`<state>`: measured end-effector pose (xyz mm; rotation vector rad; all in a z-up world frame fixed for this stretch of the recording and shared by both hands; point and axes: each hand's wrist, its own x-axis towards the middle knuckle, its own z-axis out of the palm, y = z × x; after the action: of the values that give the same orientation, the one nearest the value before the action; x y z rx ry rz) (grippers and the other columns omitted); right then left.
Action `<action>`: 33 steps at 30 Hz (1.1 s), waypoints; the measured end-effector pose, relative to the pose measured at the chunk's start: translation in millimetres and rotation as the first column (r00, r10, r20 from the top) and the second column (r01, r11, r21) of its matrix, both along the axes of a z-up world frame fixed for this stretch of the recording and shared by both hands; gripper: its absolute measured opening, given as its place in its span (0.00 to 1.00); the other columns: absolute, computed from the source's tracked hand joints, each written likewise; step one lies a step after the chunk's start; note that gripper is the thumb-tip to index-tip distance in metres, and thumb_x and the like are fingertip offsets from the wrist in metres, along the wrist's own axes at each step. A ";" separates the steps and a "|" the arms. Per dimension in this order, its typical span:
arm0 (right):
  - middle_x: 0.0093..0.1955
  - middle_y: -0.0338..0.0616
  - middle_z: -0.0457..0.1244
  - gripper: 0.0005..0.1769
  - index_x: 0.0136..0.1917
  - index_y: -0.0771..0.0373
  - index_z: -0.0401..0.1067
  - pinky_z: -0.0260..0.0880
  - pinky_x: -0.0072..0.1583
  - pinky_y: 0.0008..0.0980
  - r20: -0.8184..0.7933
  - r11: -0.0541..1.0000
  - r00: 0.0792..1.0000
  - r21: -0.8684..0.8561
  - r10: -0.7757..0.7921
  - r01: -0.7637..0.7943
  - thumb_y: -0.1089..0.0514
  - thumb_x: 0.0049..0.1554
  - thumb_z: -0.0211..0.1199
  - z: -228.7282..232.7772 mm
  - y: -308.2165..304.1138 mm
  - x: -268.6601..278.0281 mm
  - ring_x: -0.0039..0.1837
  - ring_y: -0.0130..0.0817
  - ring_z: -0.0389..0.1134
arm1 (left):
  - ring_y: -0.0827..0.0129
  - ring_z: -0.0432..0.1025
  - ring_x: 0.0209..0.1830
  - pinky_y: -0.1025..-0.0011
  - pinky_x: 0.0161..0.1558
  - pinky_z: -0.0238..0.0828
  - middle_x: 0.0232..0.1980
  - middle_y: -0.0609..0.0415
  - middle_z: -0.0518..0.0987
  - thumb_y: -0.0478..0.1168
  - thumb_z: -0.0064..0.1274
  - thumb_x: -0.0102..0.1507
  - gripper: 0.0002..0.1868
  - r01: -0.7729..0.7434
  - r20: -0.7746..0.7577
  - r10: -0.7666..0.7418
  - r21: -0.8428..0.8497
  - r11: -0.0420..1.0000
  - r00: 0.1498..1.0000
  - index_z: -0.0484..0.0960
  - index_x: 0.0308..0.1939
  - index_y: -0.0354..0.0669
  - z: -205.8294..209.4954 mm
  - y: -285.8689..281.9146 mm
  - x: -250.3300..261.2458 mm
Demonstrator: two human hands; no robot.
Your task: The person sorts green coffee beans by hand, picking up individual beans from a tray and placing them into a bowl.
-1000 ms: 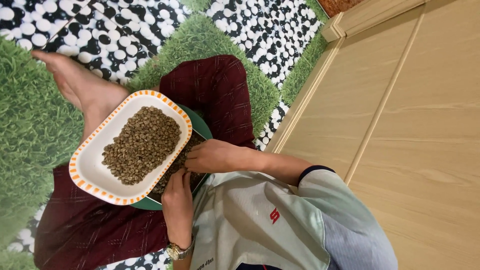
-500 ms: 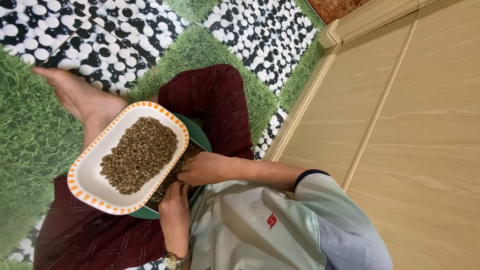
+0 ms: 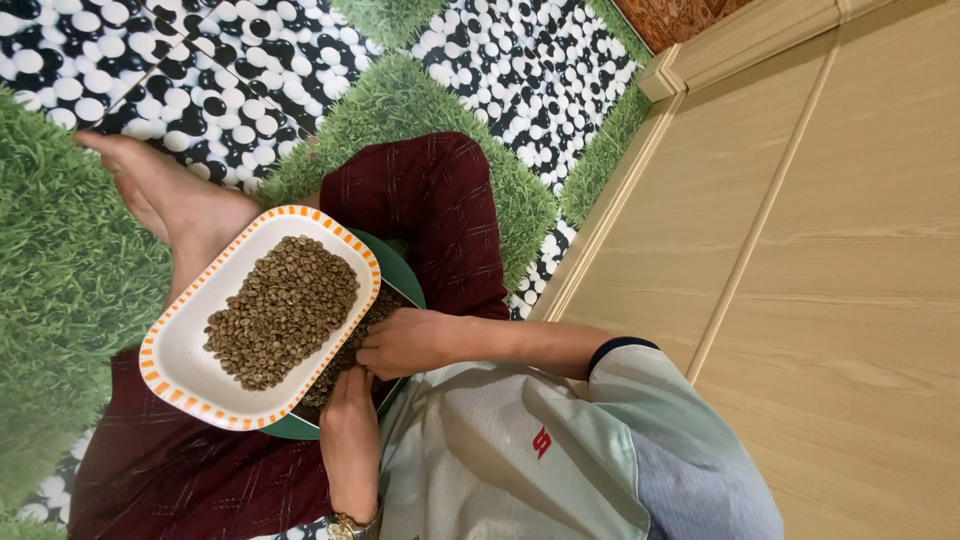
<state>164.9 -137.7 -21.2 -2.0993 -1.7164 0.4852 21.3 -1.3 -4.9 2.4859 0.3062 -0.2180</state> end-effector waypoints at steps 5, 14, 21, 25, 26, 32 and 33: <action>0.37 0.45 0.67 0.12 0.41 0.62 0.70 0.69 0.43 0.39 0.030 0.999 0.999 -0.023 0.029 -0.028 0.51 0.56 0.62 -14.0 1.5 -0.1 0.43 0.43 0.69 | 0.52 0.75 0.27 0.58 0.35 0.72 0.39 0.45 0.81 0.33 0.50 0.66 0.07 -0.018 -0.033 0.017 -0.025 1.000 0.999 0.79 0.46 0.35 0.8 0.2 2.1; 0.33 0.46 0.64 0.07 0.38 0.61 0.65 0.65 0.41 0.40 0.035 0.967 0.995 0.242 -0.094 0.083 0.58 0.55 0.59 -0.1 26.4 33.2 0.37 0.47 0.66 | 0.50 0.76 0.27 0.57 0.33 0.72 0.40 0.44 0.83 0.35 0.56 0.65 0.08 -0.128 0.016 0.132 -0.162 0.978 0.991 0.80 0.43 0.32 14.6 -4.4 12.8; 0.31 0.44 0.65 0.09 0.35 0.61 0.64 0.65 0.37 0.40 0.016 0.953 0.992 0.280 -0.123 0.114 0.59 0.55 0.60 -13.0 48.9 48.8 0.33 0.44 0.66 | 0.53 0.78 0.33 0.58 0.38 0.73 0.41 0.49 0.84 0.36 0.58 0.62 0.08 -0.173 -0.057 0.165 -0.169 0.970 0.985 0.81 0.43 0.39 -20.2 -11.6 4.1; 0.42 0.37 0.59 0.06 0.43 0.54 0.64 0.64 0.41 0.36 0.401 0.940 0.916 0.321 -0.023 -0.117 0.54 0.59 0.58 -19.6 56.7 54.5 0.39 0.34 0.63 | 0.51 0.77 0.35 0.58 0.41 0.72 0.41 0.47 0.84 0.35 0.57 0.60 0.09 -0.209 -0.031 0.207 -0.231 0.950 0.978 0.81 0.44 0.38 -7.1 -10.9 7.3; 0.42 0.37 0.59 0.06 0.43 0.54 0.64 0.64 0.41 0.36 0.386 0.918 0.922 0.354 0.033 -0.181 0.54 0.59 0.58 -16.2 58.0 54.8 0.39 0.34 0.63 | 0.51 0.77 0.35 0.58 0.41 0.72 0.41 0.47 0.84 0.35 0.57 0.60 0.09 -0.283 -0.038 0.281 -0.196 0.939 0.959 0.81 0.44 0.38 -8.1 -13.9 8.5; 0.38 0.37 0.71 0.07 0.51 0.51 0.72 0.75 0.42 0.31 0.001 0.937 1.000 0.350 -0.017 0.015 0.49 0.64 0.60 -24.8 54.5 63.9 0.42 0.35 0.74 | 0.55 0.81 0.33 0.61 0.36 0.79 0.34 0.49 0.84 0.45 0.59 0.66 0.11 -0.264 -0.100 0.256 -0.068 0.962 0.961 0.83 0.40 0.41 -8.0 -15.2 9.0; 0.41 0.40 0.71 0.11 0.56 0.52 0.71 0.76 0.42 0.32 -0.005 0.949 1.000 0.315 -0.029 0.029 0.48 0.64 0.60 -23.8 54.0 62.3 0.44 0.37 0.75 | 0.53 0.81 0.32 0.61 0.34 0.79 0.34 0.47 0.84 0.45 0.58 0.67 0.11 -0.258 -0.086 0.251 -0.087 0.962 0.964 0.83 0.39 0.40 -7.0 -15.4 8.5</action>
<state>227.2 -83.7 -45.0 -1.8907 -1.6362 0.1854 29.8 -16.8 -11.9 2.3175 0.6272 -0.2126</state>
